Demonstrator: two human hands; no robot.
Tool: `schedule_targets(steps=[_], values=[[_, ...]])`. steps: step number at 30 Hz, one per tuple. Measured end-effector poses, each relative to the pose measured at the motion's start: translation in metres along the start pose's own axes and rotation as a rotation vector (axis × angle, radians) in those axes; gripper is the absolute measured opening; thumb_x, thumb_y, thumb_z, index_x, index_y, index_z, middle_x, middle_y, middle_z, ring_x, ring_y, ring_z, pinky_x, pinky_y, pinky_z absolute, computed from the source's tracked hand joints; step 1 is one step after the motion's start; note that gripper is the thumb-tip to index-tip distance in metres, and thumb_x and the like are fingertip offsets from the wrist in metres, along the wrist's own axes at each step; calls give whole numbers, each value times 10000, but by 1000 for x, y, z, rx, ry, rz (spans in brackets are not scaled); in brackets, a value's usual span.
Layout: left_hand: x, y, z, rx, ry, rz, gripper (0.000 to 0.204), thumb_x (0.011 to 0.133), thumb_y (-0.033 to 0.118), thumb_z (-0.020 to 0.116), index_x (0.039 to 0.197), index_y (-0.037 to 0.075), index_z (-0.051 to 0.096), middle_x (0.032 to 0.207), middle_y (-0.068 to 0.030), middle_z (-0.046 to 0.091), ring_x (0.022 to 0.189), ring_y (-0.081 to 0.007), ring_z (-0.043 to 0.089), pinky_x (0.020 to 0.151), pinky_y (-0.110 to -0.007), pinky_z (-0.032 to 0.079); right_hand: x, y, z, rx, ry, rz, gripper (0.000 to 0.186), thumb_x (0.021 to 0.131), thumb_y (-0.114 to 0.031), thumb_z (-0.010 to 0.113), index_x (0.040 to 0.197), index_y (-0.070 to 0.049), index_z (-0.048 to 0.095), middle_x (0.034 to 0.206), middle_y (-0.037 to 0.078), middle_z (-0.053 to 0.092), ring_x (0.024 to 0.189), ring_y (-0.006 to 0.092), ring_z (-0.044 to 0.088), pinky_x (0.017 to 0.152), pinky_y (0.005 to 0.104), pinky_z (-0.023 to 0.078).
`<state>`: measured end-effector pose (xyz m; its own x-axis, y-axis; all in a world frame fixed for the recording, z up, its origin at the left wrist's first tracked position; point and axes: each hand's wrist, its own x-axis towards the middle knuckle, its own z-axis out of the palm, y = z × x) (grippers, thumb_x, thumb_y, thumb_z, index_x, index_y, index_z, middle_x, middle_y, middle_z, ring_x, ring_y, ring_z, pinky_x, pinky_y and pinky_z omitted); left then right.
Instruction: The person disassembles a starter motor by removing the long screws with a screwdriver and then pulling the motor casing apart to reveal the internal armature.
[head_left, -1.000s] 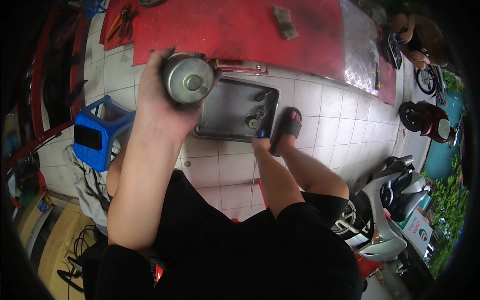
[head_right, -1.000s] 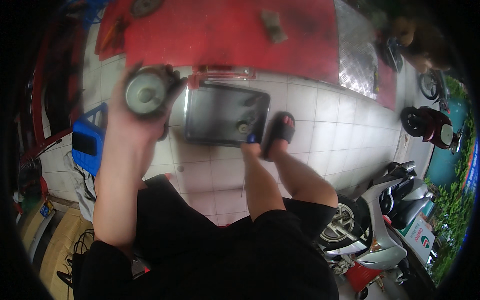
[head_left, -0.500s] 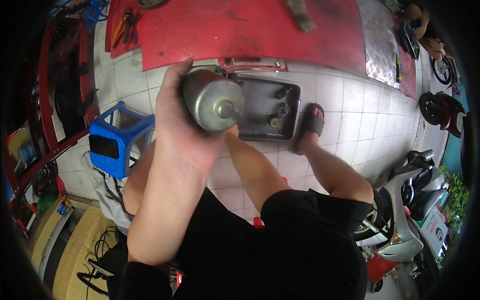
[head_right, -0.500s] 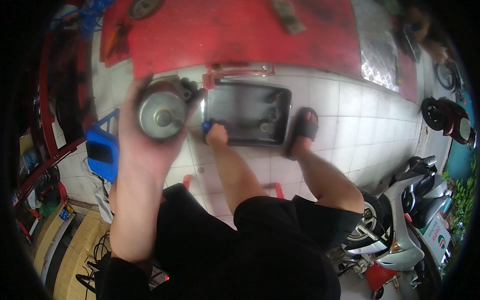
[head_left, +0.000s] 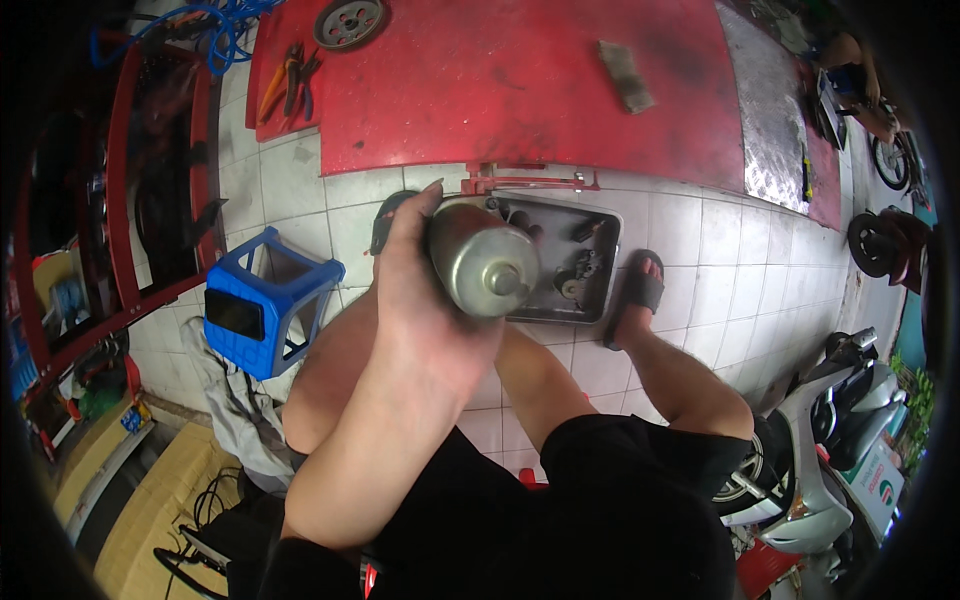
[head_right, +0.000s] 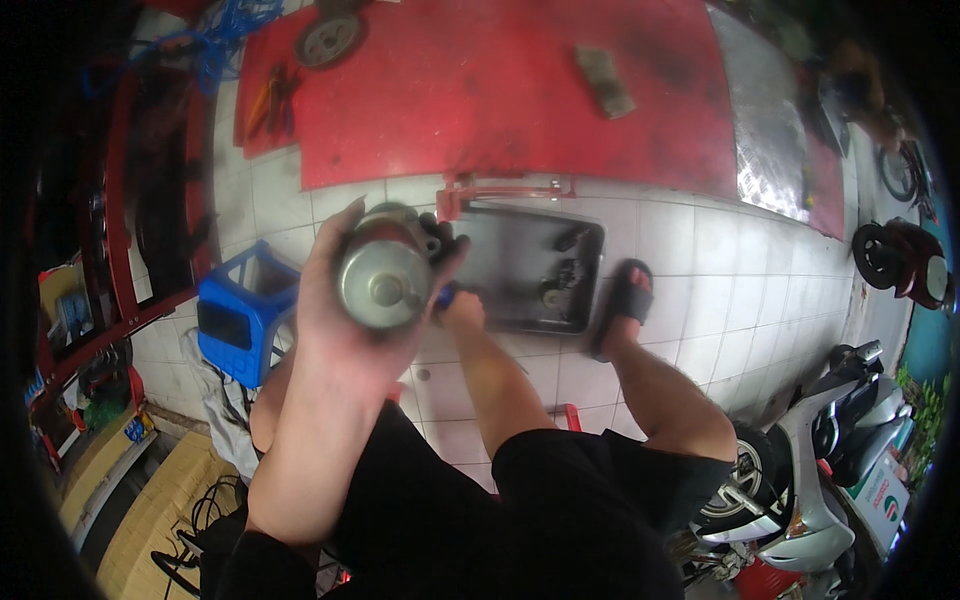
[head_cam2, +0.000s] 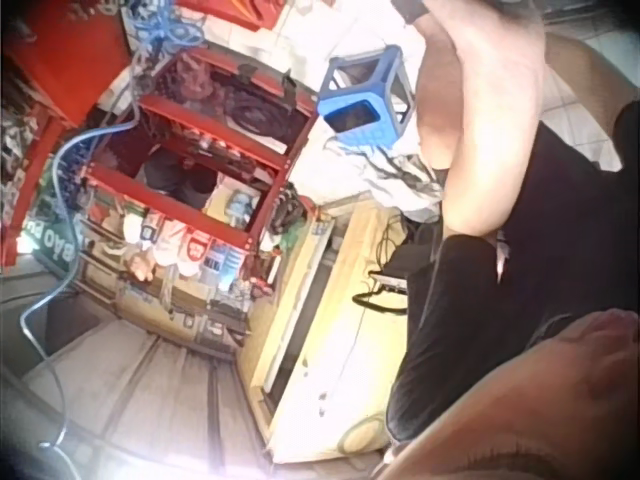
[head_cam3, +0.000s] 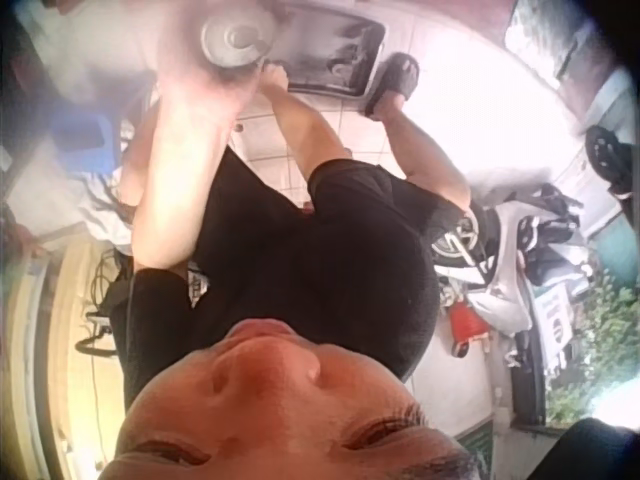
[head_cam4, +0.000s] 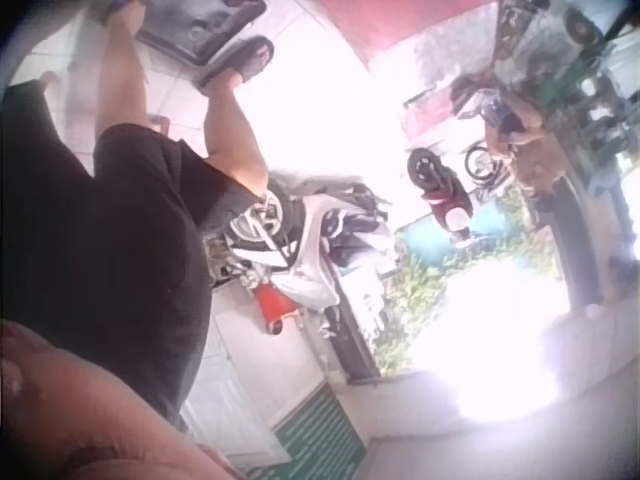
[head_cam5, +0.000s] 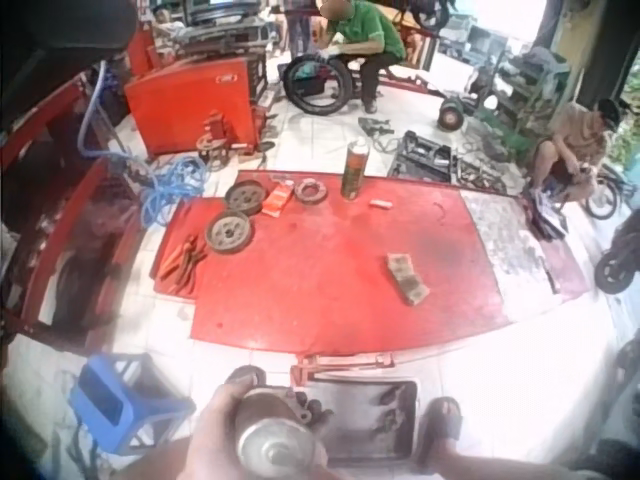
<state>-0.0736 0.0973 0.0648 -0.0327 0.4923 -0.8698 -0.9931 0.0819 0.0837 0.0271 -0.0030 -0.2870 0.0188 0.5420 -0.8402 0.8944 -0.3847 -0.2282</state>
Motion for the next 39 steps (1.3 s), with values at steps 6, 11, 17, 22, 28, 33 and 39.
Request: schedule_targets(steps=[6,11,17,22,28,33,39], values=[[1,9,-3,-47,-247,-49,295,976,246,488,1009,-41,547,954,-192,600,1022,-303,585,1050,-523,456,-32,27,-53,184,234,-350,305,650,-249,774,807,1,695,788,260,665,809,436,663,752,452,548],[0,8,4,-4,-269,-106,436,986,369,405,959,-18,602,1038,-211,622,1131,-407,547,1110,-574,330,-110,8,-207,361,366,-526,279,647,-225,809,794,-17,694,656,131,651,597,249,637,602,367,505],[6,-12,5,134,-267,-159,445,994,401,379,982,28,620,1090,-164,630,1181,-378,526,1125,-591,283,-217,-15,-303,792,322,-799,163,772,-125,788,882,-37,706,582,-57,534,545,26,467,508,226,364],[8,-41,3,214,-204,-90,458,993,422,366,1070,32,594,1108,-172,622,1128,-380,547,1068,-565,365,-235,-20,-285,730,400,-953,225,768,-163,816,888,-18,692,642,-10,599,605,70,531,577,260,426],[0,-62,1,237,-306,-162,491,983,438,373,1166,17,547,1141,-170,618,1118,-344,557,1040,-483,411,-232,-9,-276,648,478,-950,295,751,-201,838,876,9,672,755,77,678,700,131,599,677,323,488],[1,-68,6,235,-357,-146,507,984,397,348,1187,-12,569,1188,-168,622,1165,-315,546,1076,-437,377,-233,-8,-283,689,404,-880,288,759,-195,832,883,10,673,771,81,688,701,126,598,675,322,487],[7,-65,3,182,-464,-155,533,997,427,341,1191,-17,563,1192,-177,618,1185,-320,537,1087,-444,372,-229,-7,-285,803,430,-858,234,775,-168,798,876,7,680,770,122,692,690,188,629,682,338,490]])
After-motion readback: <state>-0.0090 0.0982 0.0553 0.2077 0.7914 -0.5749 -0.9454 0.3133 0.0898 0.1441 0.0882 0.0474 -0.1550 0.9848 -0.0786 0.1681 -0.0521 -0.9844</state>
